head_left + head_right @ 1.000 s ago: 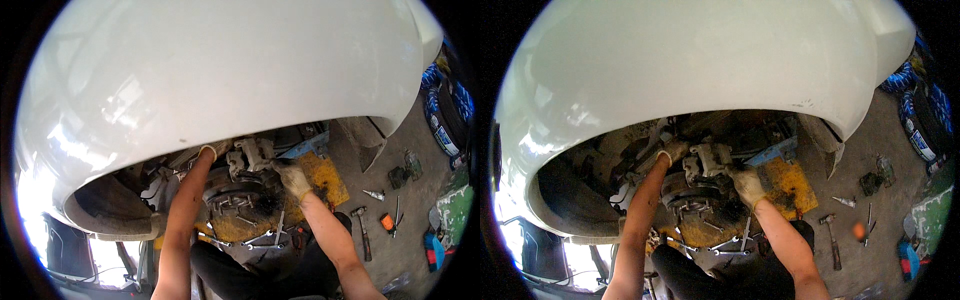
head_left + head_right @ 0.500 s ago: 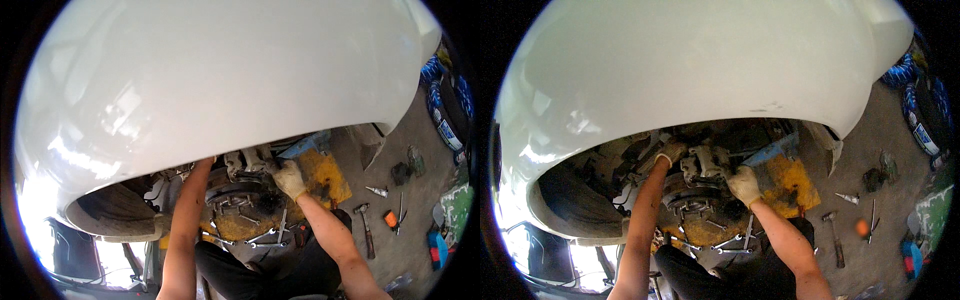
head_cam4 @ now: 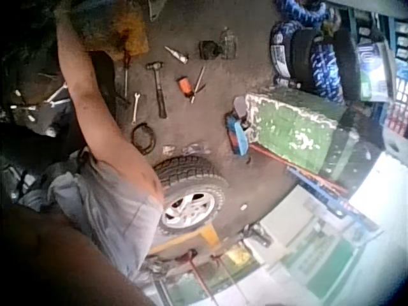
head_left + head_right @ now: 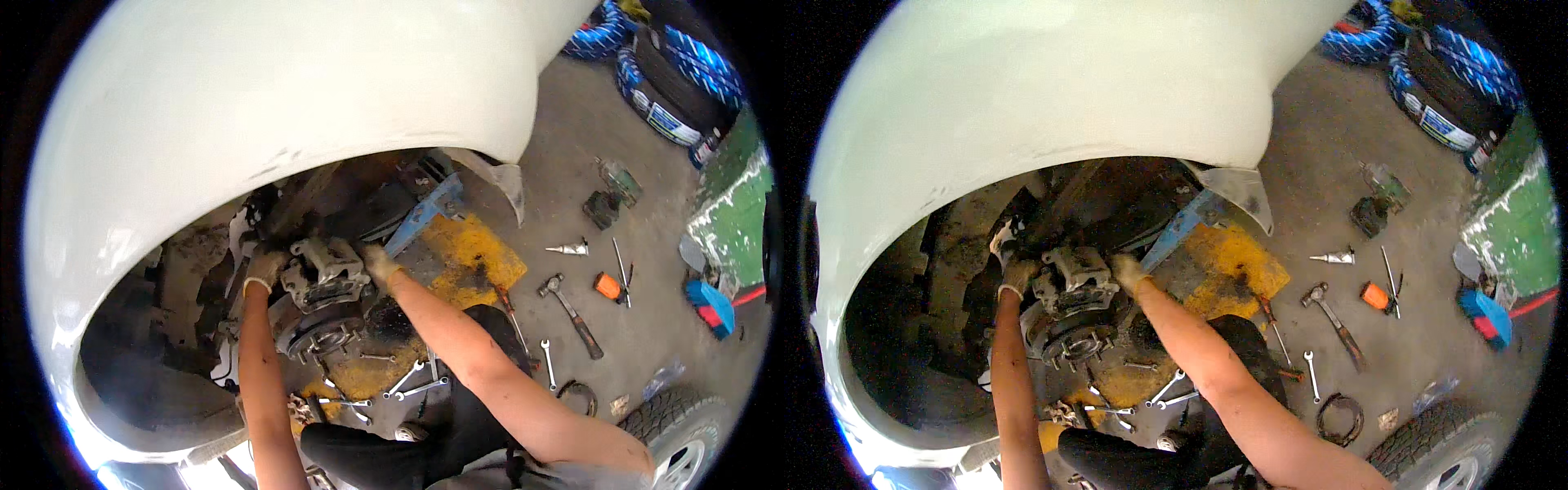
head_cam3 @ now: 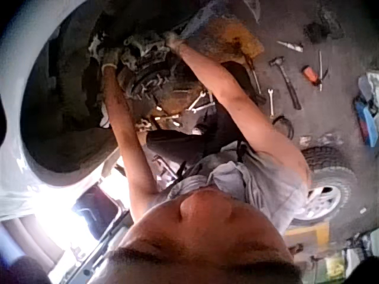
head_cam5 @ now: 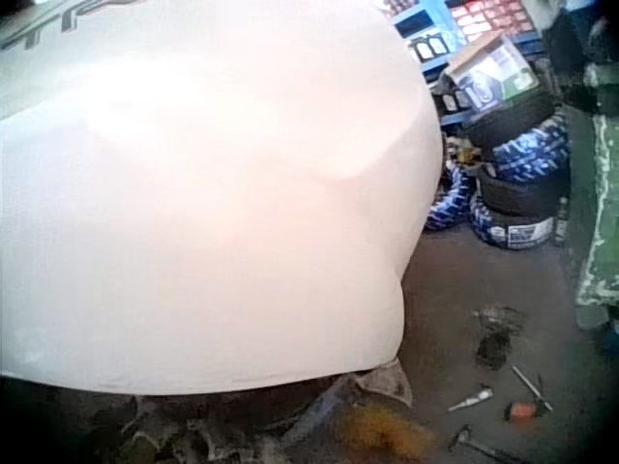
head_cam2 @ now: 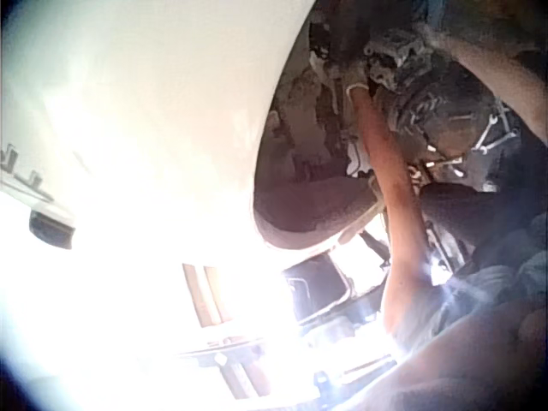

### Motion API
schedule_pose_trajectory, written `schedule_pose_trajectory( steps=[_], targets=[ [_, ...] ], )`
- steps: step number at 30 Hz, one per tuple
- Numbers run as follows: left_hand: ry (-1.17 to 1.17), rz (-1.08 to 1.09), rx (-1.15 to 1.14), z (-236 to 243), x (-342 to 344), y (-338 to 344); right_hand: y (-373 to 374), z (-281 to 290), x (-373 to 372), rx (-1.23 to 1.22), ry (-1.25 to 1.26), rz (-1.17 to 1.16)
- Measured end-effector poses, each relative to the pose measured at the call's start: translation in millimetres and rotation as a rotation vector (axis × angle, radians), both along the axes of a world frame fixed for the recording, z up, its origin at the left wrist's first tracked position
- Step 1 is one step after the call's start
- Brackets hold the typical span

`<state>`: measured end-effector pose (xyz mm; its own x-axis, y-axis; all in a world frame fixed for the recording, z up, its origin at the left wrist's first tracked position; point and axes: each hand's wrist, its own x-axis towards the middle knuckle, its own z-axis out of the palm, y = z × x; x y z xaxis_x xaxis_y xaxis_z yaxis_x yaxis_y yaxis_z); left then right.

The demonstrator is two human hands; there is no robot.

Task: The person works on the front wheel assembly of a white car, using a wrench to loosen bolts on the brake caliper. They remove the caliper and use a hammer to tap the brake rotor, then proceed to remove the rotor from the hub.

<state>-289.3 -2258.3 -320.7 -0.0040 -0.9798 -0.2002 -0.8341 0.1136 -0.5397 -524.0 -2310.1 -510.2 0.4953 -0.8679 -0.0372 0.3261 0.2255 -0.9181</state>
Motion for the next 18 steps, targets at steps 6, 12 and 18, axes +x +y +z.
schedule_pose_trajectory(
  steps=[6,12,18],
  targets=[
    [0.446,0.296,-0.347,14,-112,-28,-22,-16,-29,-0.157,0.29,-0.124],
    [0.011,-0.019,-0.318,30,-126,-42,-40,-17,-56,-0.289,0.339,-0.219],
    [0.251,0.074,-0.127,67,-164,0,-10,41,-73,-0.642,0.779,-0.106]
  ],
)
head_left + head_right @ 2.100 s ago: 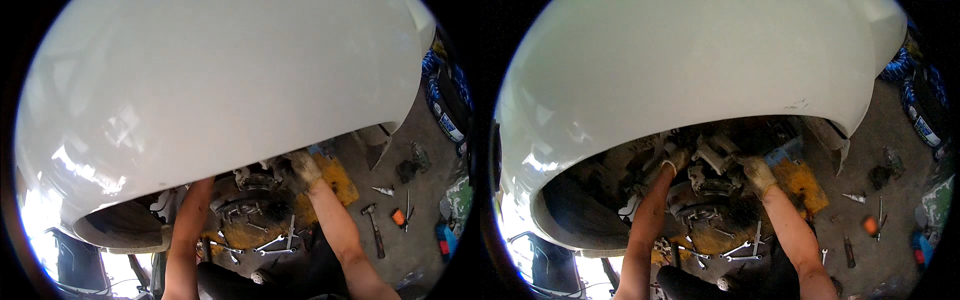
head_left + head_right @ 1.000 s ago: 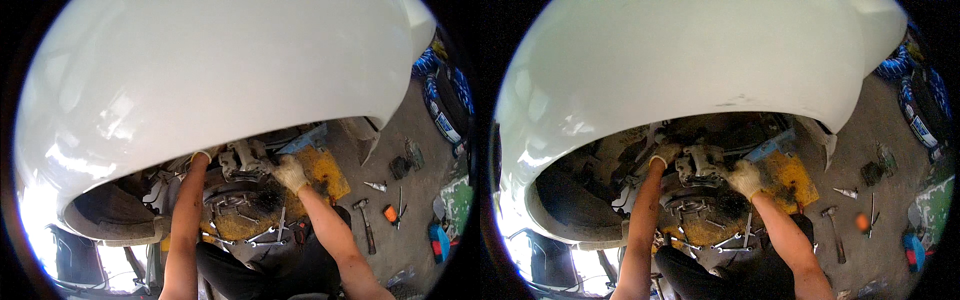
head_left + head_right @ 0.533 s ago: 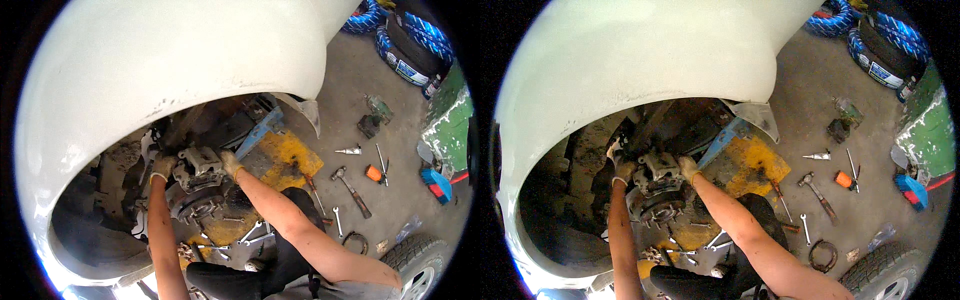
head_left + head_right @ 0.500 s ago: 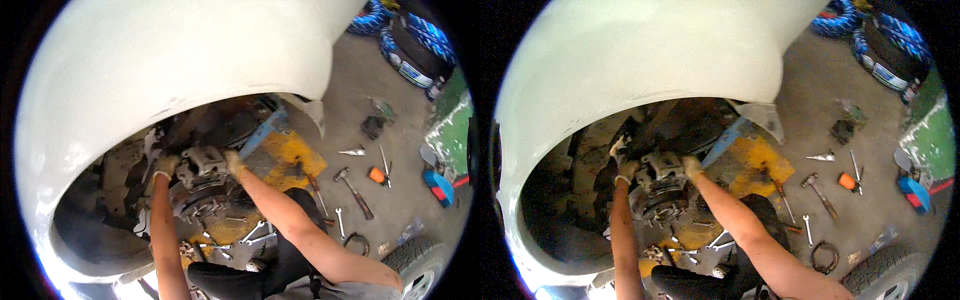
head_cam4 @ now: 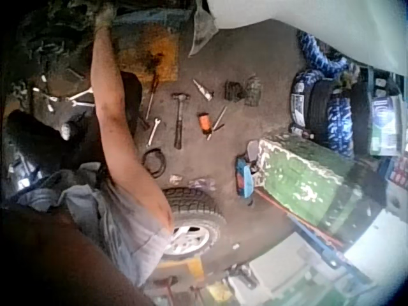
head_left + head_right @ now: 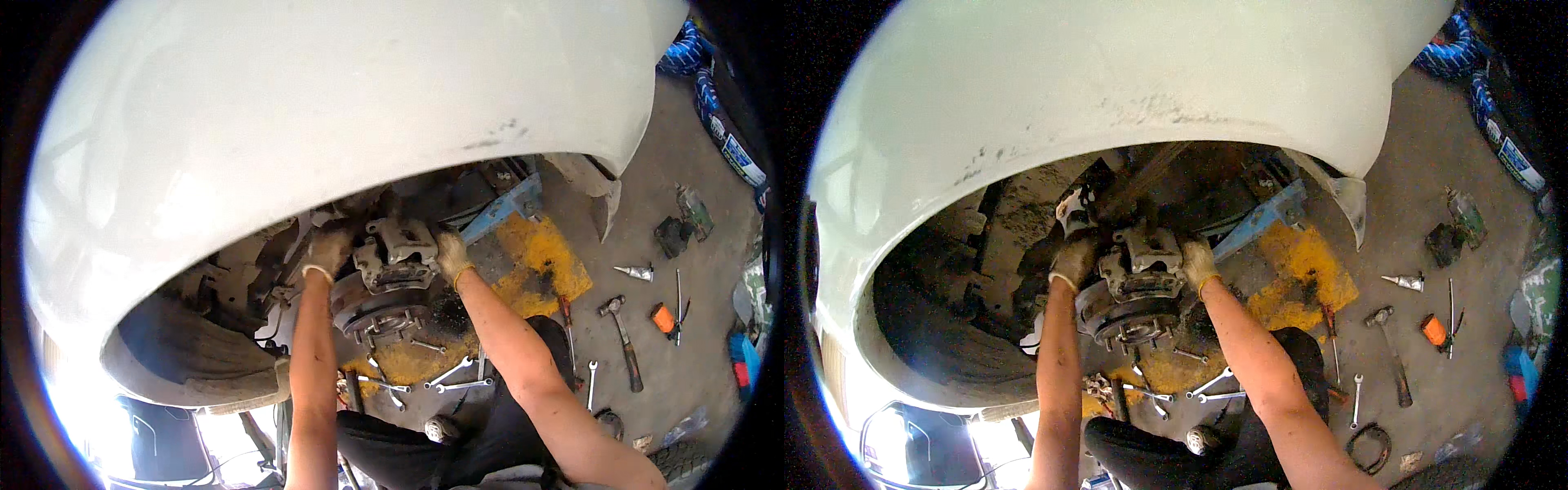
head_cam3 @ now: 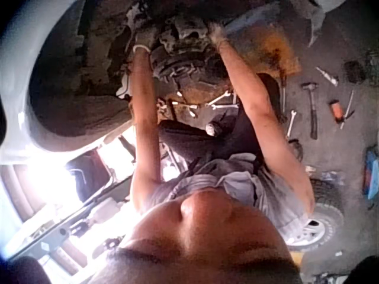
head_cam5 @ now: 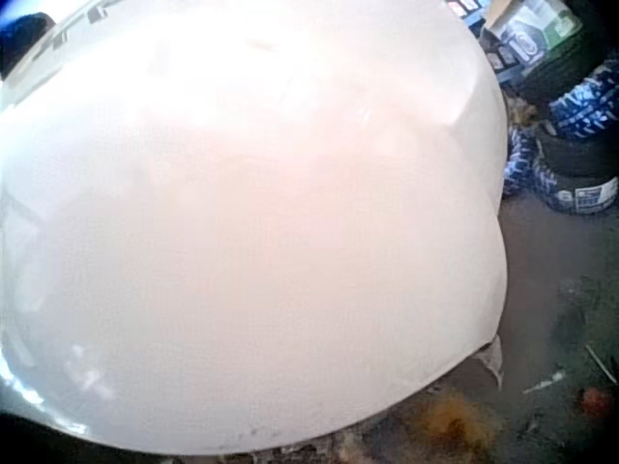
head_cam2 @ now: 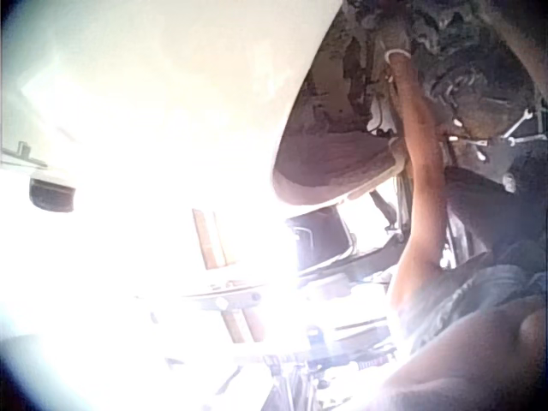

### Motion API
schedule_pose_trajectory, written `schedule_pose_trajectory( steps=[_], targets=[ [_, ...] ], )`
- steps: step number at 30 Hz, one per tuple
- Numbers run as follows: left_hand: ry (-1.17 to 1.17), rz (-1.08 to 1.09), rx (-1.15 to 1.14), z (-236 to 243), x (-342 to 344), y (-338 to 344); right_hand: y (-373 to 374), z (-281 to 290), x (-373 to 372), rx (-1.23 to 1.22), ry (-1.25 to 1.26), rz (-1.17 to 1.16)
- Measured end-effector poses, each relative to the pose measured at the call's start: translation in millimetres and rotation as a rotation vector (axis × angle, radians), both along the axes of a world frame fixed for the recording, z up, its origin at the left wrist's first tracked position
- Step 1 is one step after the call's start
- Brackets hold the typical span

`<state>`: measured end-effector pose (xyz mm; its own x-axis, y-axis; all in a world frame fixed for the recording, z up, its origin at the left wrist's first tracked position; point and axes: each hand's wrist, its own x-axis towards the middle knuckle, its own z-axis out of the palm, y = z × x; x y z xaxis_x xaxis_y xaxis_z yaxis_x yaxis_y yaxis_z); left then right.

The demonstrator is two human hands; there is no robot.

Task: The person works on the front wheel assembly of a white car, using a wrench to loosen bolts on the brake caliper. They remove the caliper and use a hammer to tap the brake rotor, then proceed to remove the rotor from the hub.

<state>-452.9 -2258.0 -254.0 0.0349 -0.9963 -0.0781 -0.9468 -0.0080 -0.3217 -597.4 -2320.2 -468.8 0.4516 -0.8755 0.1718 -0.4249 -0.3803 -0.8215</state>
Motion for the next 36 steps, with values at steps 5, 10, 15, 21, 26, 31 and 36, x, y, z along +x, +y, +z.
schedule_pose_trajectory(
  steps=[5,10,15,21,26,31,36],
  targets=[
    [-0.009,-0.066,-0.063,-36,12,-21,2,-8,-9,-0.15,-0.039,-0.092],
    [0.106,-0.311,-0.003,-11,-4,-17,4,-3,-16,-0.077,-0.285,-0.152],
    [0.148,-0.342,-0.078,-13,2,-14,7,-2,-2,0.279,-0.431,-0.216],
    [-0.136,-0.258,-0.019,-18,-5,-19,-19,-55,14,0.034,-0.16,-0.176],
    [0.29,-0.07,-0.109,-21,10,-7,-20,-76,51,0.407,-0.768,-0.086],
    [0.688,-0.038,0.251,-66,11,-21,-48,-127,36,0.117,-0.866,-0.235],
    [-0.102,-0.025,0.433,4,-52,21,-12,-48,36,-0.041,-0.267,-0.126]
  ],
)
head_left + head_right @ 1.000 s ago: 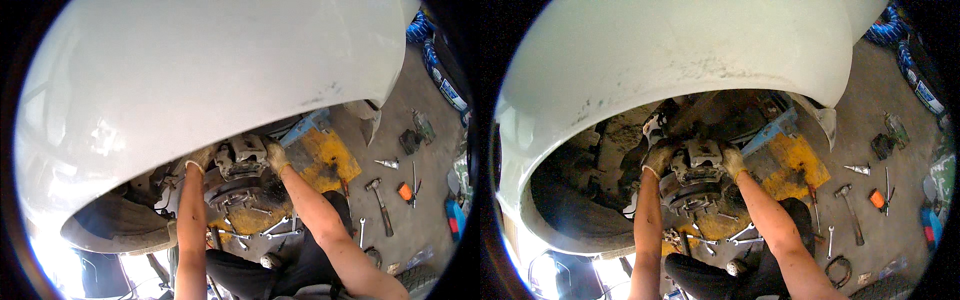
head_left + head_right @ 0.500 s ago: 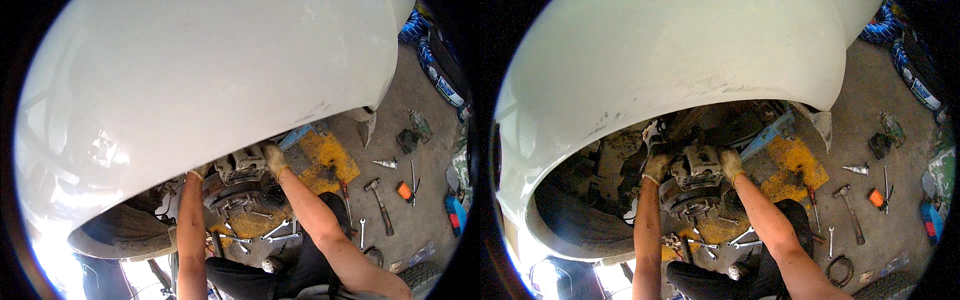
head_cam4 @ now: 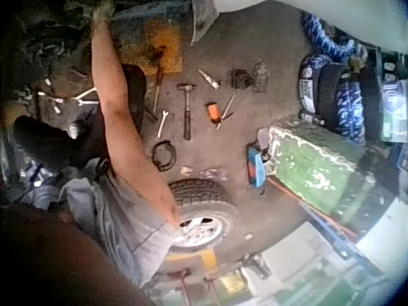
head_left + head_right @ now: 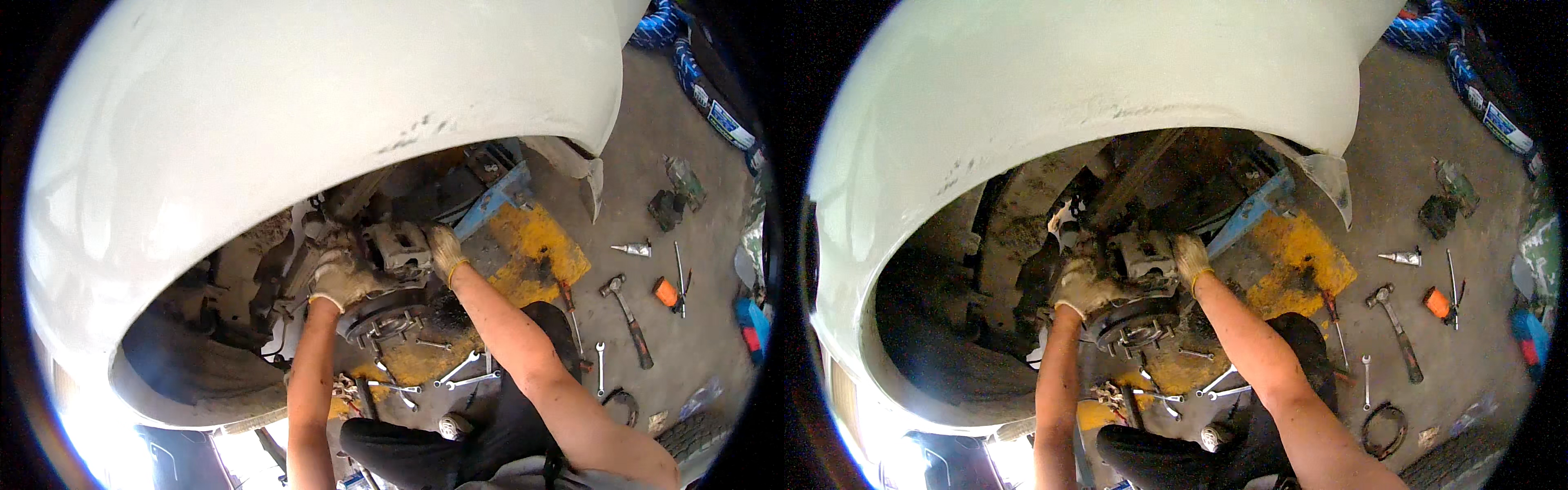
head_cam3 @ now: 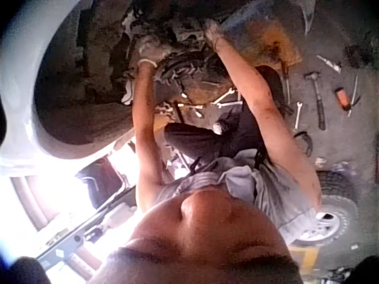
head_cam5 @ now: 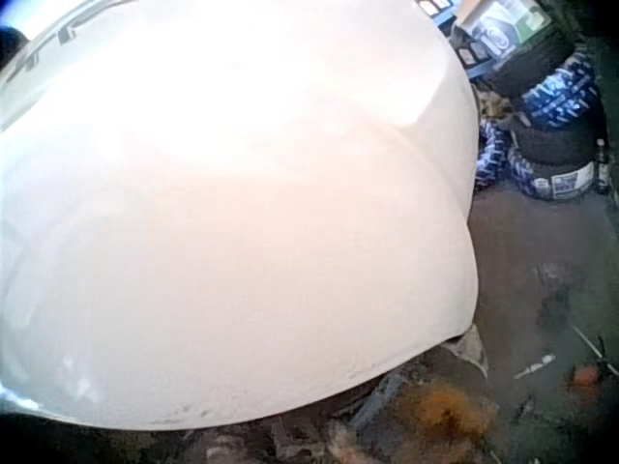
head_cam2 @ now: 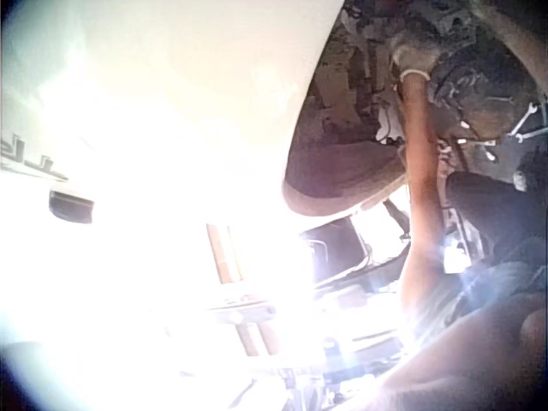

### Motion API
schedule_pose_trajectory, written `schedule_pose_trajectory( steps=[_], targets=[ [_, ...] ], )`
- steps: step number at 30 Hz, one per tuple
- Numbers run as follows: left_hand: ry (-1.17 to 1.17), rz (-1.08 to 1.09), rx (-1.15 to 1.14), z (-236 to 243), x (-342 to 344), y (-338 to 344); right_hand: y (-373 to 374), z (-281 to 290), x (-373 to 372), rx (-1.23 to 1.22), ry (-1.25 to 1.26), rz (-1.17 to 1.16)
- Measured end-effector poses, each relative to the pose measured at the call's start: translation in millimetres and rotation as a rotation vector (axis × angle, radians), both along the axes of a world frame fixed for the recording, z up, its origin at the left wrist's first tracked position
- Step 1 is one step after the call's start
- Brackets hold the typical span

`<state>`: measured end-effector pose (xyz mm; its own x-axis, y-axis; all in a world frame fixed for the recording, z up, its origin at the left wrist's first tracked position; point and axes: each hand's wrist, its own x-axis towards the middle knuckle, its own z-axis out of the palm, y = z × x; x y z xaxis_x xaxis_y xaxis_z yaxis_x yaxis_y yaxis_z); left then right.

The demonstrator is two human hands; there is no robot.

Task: The person works on the front wheel assembly of a white car, using a wrench to loosen bolts on the brake caliper. They remove the caliper and use a hammer to tap the brake rotor, then proceed to remove the rotor from the hub.

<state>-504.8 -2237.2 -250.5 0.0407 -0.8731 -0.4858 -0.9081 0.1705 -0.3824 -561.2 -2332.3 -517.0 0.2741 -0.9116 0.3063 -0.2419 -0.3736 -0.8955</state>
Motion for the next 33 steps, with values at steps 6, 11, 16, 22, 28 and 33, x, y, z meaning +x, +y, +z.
schedule_pose_trajectory(
  steps=[6,11,16,22,28,33],
  targets=[
    [-0.12,-0.09,-0.338,-32,29,6,11,38,-11,0.194,-0.277,0.101],
    [-0.035,-0.071,-0.19,-31,-13,-22,-32,-38,-8,0.399,-0.644,0.154],
    [-0.01,0.179,-0.052,-1,-3,2,22,65,-41,0.845,-1.08,0.558],
    [-0.061,-0.021,-0.149,-31,21,-10,18,97,-103,0.229,0.22,0.617],
    [0.02,0.061,0.006,12,-27,-14,41,93,-94,0.203,0.331,0.35],
    [-0.137,0.044,-0.015,-10,0,-5,47,97,-90,0.188,0.391,0.345]
  ],
)
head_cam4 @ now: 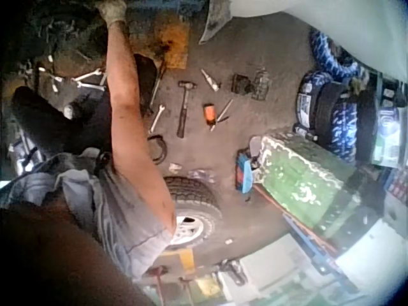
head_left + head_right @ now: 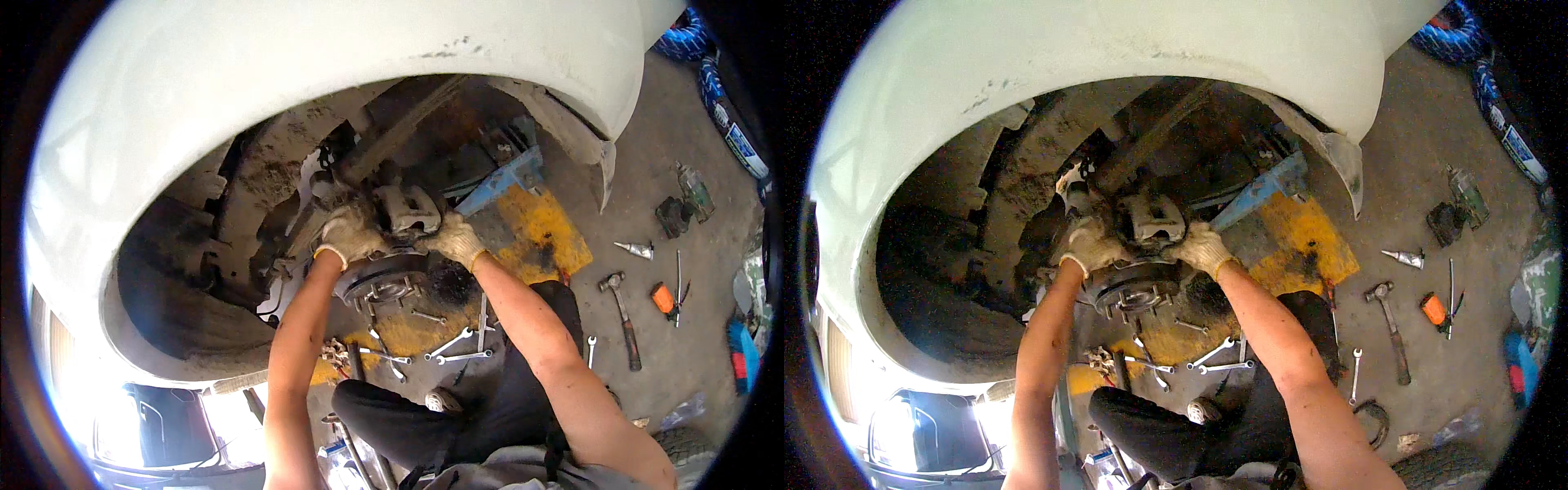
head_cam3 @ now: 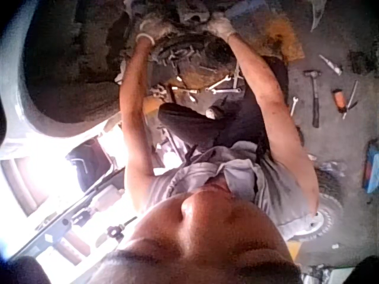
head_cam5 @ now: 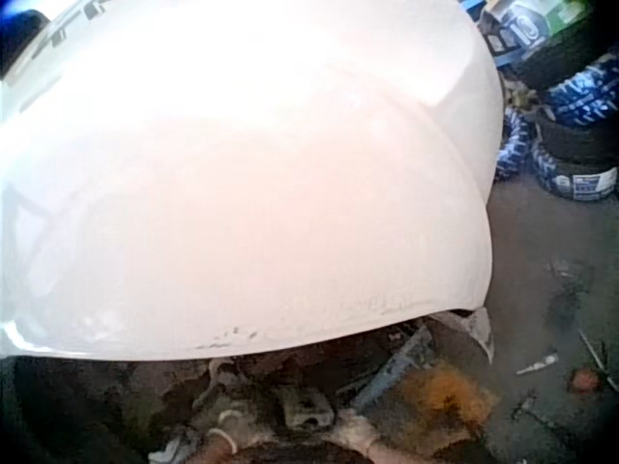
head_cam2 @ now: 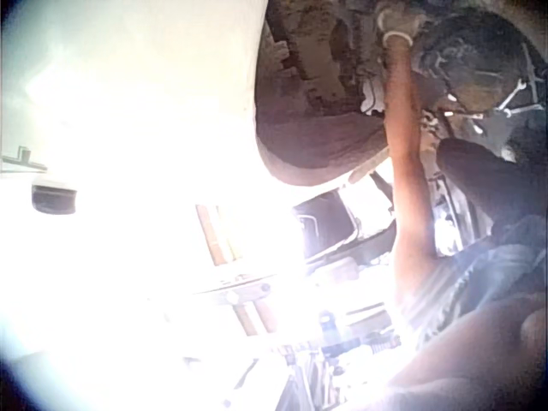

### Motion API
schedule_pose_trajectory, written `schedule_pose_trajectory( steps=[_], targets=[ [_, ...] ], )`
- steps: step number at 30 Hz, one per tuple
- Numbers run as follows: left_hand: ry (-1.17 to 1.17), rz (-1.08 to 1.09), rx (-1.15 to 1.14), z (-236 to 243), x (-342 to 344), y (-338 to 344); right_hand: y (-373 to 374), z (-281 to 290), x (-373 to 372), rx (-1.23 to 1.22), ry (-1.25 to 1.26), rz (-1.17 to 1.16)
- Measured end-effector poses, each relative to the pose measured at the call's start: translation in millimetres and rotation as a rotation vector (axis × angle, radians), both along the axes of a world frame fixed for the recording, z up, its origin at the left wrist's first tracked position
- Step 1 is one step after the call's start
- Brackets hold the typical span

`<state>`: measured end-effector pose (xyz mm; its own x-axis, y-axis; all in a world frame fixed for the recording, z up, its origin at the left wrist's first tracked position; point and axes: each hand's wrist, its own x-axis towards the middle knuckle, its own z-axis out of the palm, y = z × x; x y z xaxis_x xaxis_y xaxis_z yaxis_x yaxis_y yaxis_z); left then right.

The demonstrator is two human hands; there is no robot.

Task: The person works on the front wheel assembly of a white car, using a wrench to loosen bolts on the brake caliper. They remove the caliper and use a hammer to tap the brake rotor, then proceed to remove the rotor from the hub.

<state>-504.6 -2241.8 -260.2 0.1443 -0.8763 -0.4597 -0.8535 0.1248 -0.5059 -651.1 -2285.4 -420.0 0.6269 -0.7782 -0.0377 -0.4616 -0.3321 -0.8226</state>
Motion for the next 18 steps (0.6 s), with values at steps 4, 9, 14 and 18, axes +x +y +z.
schedule_pose_trajectory(
  steps=[4,9,14,18],
  targets=[
    [0.012,-0.081,0.047,-1,3,-2,3,4,-6,-0.036,-0.012,0.018],
    [0.062,-0.094,-0.103,-26,29,-2,2,1,-5,-0.109,-0.072,0.063],
    [0.278,0.039,-0.007,-3,10,-3,3,-16,11,-0.06,-0.067,-0.141],
    [-0.088,-0.413,0.139,4,21,1,3,16,-6,0.029,-0.118,-0.033]
  ],
)
